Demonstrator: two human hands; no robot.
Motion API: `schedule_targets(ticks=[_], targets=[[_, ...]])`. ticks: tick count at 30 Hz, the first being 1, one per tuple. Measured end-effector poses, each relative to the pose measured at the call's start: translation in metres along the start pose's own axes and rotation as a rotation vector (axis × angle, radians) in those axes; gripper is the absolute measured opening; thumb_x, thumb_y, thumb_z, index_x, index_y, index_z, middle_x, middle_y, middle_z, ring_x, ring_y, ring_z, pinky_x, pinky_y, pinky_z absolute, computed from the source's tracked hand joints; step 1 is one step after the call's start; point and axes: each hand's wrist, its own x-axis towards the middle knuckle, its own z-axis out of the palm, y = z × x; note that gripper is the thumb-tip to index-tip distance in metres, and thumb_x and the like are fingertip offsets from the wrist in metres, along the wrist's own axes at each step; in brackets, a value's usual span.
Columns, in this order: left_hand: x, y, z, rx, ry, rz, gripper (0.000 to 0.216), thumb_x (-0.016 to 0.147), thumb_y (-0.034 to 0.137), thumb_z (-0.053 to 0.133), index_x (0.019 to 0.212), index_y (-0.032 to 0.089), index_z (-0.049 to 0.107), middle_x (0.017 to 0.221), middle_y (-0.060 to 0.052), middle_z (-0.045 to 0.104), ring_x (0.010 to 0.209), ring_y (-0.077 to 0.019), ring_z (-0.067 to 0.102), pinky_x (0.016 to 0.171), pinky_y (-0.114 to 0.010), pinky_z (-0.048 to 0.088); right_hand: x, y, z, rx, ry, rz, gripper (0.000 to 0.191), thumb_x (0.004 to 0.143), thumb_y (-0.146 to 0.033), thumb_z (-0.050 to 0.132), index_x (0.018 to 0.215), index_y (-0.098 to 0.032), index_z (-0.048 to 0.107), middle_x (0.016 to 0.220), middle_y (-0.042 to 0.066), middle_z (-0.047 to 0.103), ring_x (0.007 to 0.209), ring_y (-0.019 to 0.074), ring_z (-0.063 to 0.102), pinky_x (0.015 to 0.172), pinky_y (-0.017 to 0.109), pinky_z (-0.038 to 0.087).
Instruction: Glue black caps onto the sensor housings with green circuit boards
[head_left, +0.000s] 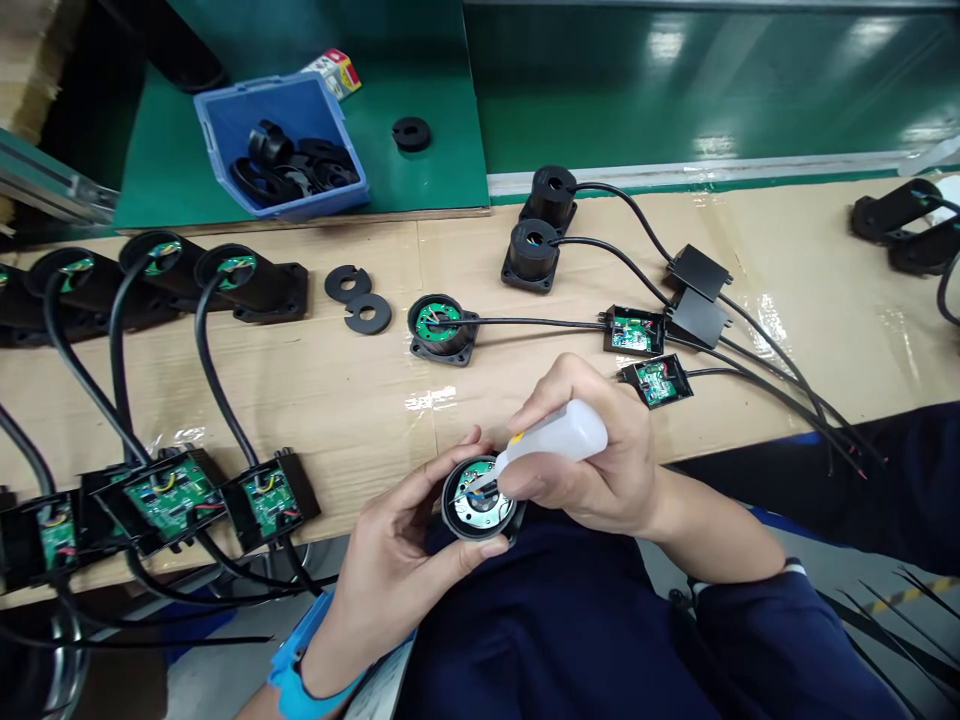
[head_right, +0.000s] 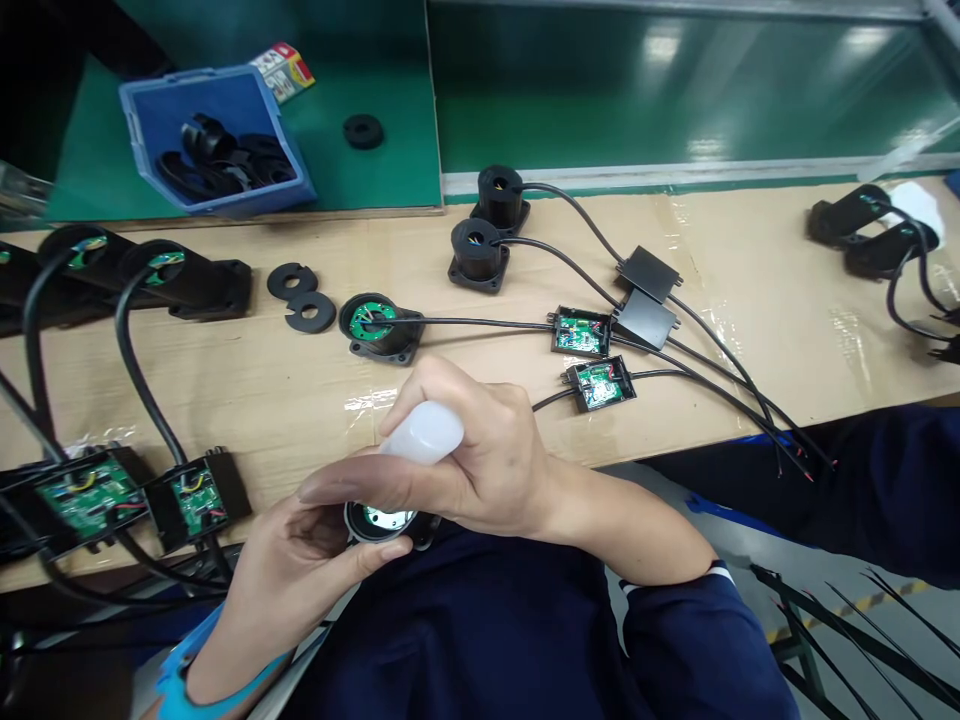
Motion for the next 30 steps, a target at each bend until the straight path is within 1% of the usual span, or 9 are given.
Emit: schedule_targets(ticks=[5,8,11,15,19,22,24,27,30], targets=[[0.001,0.000,0.001,0.002,0.018,0.005,0.062,0.072,0.045,0.097,0.127,0.026,0.077,0.126,-0.009,0.080,0.126,-0.0342,0.073,0.106,-0.037,0.061,0.002,0.001,0.001,0.019,0.030,-0.020,0.026,0.091,-0.038,0.086,0.092,-0.021,0.067,0.072,-0.006,0.064,0.053,0.0058,0.055,0.045,0.021,0.038],[0.001,0.000,0.000,0.001,0.017,0.005,0.063,0.070,0.045,0.098,0.127,0.027,0.077,0.120,-0.008,0.082,0.123,-0.0339,0.074,0.105,-0.037,0.063,0.002,0.001,0.000,-0.015,0.050,-0.024,0.024,0.092,-0.038,0.085,0.093,-0.022,0.068,0.072,-0.007,0.061,0.055,0.0066,0.055,0.047,0.022,0.041],[0.000,-0.001,-0.001,0.005,0.009,-0.002,0.064,0.070,0.044,0.098,0.128,0.029,0.076,0.125,-0.007,0.081,0.122,-0.0335,0.075,0.105,-0.039,0.063,0.002,0.001,-0.002,-0.051,0.063,-0.033,0.020,0.092,-0.036,0.085,0.095,-0.023,0.069,0.076,-0.006,0.063,0.057,0.0077,0.056,0.048,0.023,0.044],[0.002,-0.001,-0.002,0.010,-0.013,-0.019,0.064,0.071,0.045,0.097,0.130,0.029,0.076,0.137,-0.007,0.075,0.125,-0.0345,0.073,0.107,-0.042,0.062,0.001,0.000,-0.002,-0.051,0.061,-0.032,0.025,0.089,-0.039,0.088,0.093,-0.024,0.069,0.076,-0.004,0.066,0.055,0.0091,0.058,0.047,0.025,0.046],[0.005,0.005,-0.002,0.025,0.002,-0.012,0.061,0.071,0.045,0.097,0.127,0.029,0.077,0.134,-0.006,0.077,0.125,-0.0349,0.073,0.106,-0.042,0.063,-0.001,-0.001,0.002,-0.005,0.015,-0.081,0.029,0.086,-0.036,0.091,0.091,-0.022,0.067,0.074,-0.004,0.067,0.053,0.0090,0.061,0.045,0.022,0.047],[0.005,0.010,-0.002,0.033,-0.010,-0.005,0.060,0.071,0.045,0.097,0.125,0.030,0.077,0.129,-0.004,0.079,0.124,-0.0354,0.073,0.104,-0.043,0.065,-0.003,-0.001,0.003,0.000,0.018,-0.118,0.032,0.084,-0.037,0.092,0.090,-0.020,0.065,0.073,-0.004,0.067,0.054,0.0088,0.064,0.045,0.020,0.048],[0.004,0.007,-0.002,0.044,-0.016,0.012,0.061,0.072,0.046,0.096,0.127,0.030,0.076,0.130,-0.005,0.079,0.124,-0.0355,0.073,0.104,-0.043,0.066,-0.003,-0.001,0.003,-0.014,0.028,-0.126,0.033,0.085,-0.039,0.091,0.090,-0.019,0.065,0.073,-0.004,0.066,0.053,0.0075,0.061,0.045,0.020,0.046],[0.004,-0.005,-0.005,0.085,-0.007,0.049,0.061,0.076,0.043,0.094,0.132,0.031,0.073,0.138,-0.006,0.075,0.132,-0.0341,0.069,0.111,-0.044,0.061,-0.001,0.002,-0.001,-0.040,0.078,-0.075,0.028,0.093,-0.043,0.083,0.091,-0.020,0.066,0.076,-0.003,0.067,0.055,0.0075,0.059,0.047,0.021,0.045],[0.010,-0.022,-0.011,0.149,-0.005,0.058,0.063,0.080,0.043,0.091,0.138,0.030,0.069,0.151,-0.008,0.067,0.146,-0.0336,0.057,0.127,-0.051,0.044,0.002,0.011,-0.005,-0.073,0.236,0.043,0.035,0.100,-0.053,0.072,0.085,-0.022,0.065,0.073,-0.003,0.063,0.055,0.0088,0.057,0.049,0.023,0.045]])
